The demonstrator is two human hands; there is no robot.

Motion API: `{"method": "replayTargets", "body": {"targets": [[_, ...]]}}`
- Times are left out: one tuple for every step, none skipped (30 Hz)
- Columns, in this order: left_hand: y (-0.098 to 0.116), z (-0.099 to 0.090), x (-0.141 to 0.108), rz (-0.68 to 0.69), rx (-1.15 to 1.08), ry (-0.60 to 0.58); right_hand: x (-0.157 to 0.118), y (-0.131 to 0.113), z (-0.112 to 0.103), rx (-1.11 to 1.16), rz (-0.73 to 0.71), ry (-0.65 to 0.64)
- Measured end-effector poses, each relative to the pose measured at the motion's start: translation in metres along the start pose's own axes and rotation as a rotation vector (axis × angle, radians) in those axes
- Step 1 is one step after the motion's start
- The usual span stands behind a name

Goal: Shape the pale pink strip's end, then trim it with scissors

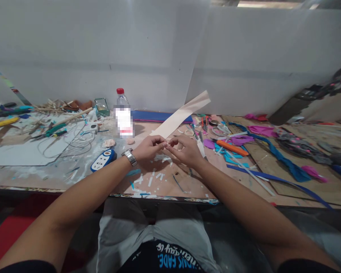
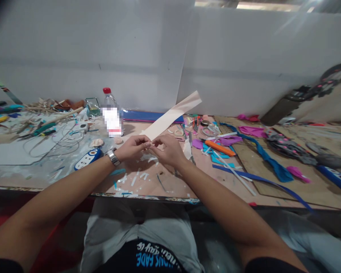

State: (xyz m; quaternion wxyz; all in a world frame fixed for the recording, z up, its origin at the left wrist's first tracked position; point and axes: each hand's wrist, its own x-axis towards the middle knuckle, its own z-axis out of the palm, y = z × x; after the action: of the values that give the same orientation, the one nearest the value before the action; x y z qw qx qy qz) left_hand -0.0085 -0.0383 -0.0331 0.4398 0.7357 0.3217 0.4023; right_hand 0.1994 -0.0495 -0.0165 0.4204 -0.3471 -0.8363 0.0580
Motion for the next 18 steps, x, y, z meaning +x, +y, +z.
{"method": "replayTargets", "body": {"targets": [[0.0007, -0.0001, -0.0001, -0.005, 0.000, 0.005, 0.0002, -0.0005, -0.0001, -0.005, -0.002, 0.004], [0.0012, -0.0003, -0.0002, -0.009, 0.002, 0.009, 0.0004, -0.0009, -0.0002, -0.010, -0.002, 0.007], [0.0016, -0.0007, -0.0001, -0.012, 0.004, 0.012, 0.0007, -0.0014, -0.0004, -0.014, -0.003, 0.008], [0.0018, -0.0011, 0.0000, -0.012, 0.006, 0.012, 0.0009, -0.0019, -0.0006, -0.015, -0.004, 0.009], [0.0020, -0.0016, 0.0002, -0.009, 0.009, 0.013, 0.0012, -0.0024, -0.0009, -0.015, -0.005, 0.011], [0.0021, -0.0021, 0.0004, -0.004, 0.012, 0.013, 0.0014, -0.0027, -0.0012, -0.012, -0.007, 0.013], [0.0021, -0.0026, 0.0007, 0.003, 0.013, 0.014, 0.0016, -0.0030, -0.0015, -0.008, -0.010, 0.013], [0.0021, -0.0030, 0.0009, 0.011, 0.013, 0.015, 0.0018, -0.0030, -0.0017, -0.003, -0.013, 0.011], [0.0020, -0.0033, 0.0012, 0.018, 0.013, 0.015, 0.0019, -0.0029, -0.0018, 0.002, -0.017, 0.011], [0.0018, -0.0037, 0.0013, 0.025, 0.014, 0.015, 0.0019, -0.0026, -0.0019, 0.005, -0.021, 0.010], [0.0015, -0.0039, 0.0014, 0.032, 0.017, 0.013, 0.0018, -0.0022, -0.0019, 0.008, -0.024, 0.010], [0.0011, -0.0041, 0.0014, 0.038, 0.019, 0.012, 0.0017, -0.0018, -0.0018, 0.010, -0.024, 0.010], [0.0006, -0.0042, 0.0014, 0.043, 0.020, 0.011, 0.0015, -0.0015, -0.0017, 0.012, -0.021, 0.011], [0.0001, -0.0043, 0.0013, 0.046, 0.019, 0.009, 0.0014, -0.0012, -0.0016, 0.015, -0.017, 0.012], [-0.0004, -0.0044, 0.0012, 0.048, 0.017, 0.007, 0.0012, -0.0011, -0.0014, 0.016, -0.014, 0.013], [-0.0008, -0.0043, 0.0012, 0.049, 0.014, 0.007, 0.0011, -0.0011, -0.0013, 0.016, -0.011, 0.015], [-0.0011, -0.0043, 0.0011, 0.047, 0.013, 0.008, 0.0010, -0.0013, -0.0013, 0.015, -0.009, 0.018], [-0.0012, -0.0041, 0.0012, 0.044, 0.015, 0.007, 0.0010, -0.0014, -0.0012, 0.013, -0.009, 0.021]]}}
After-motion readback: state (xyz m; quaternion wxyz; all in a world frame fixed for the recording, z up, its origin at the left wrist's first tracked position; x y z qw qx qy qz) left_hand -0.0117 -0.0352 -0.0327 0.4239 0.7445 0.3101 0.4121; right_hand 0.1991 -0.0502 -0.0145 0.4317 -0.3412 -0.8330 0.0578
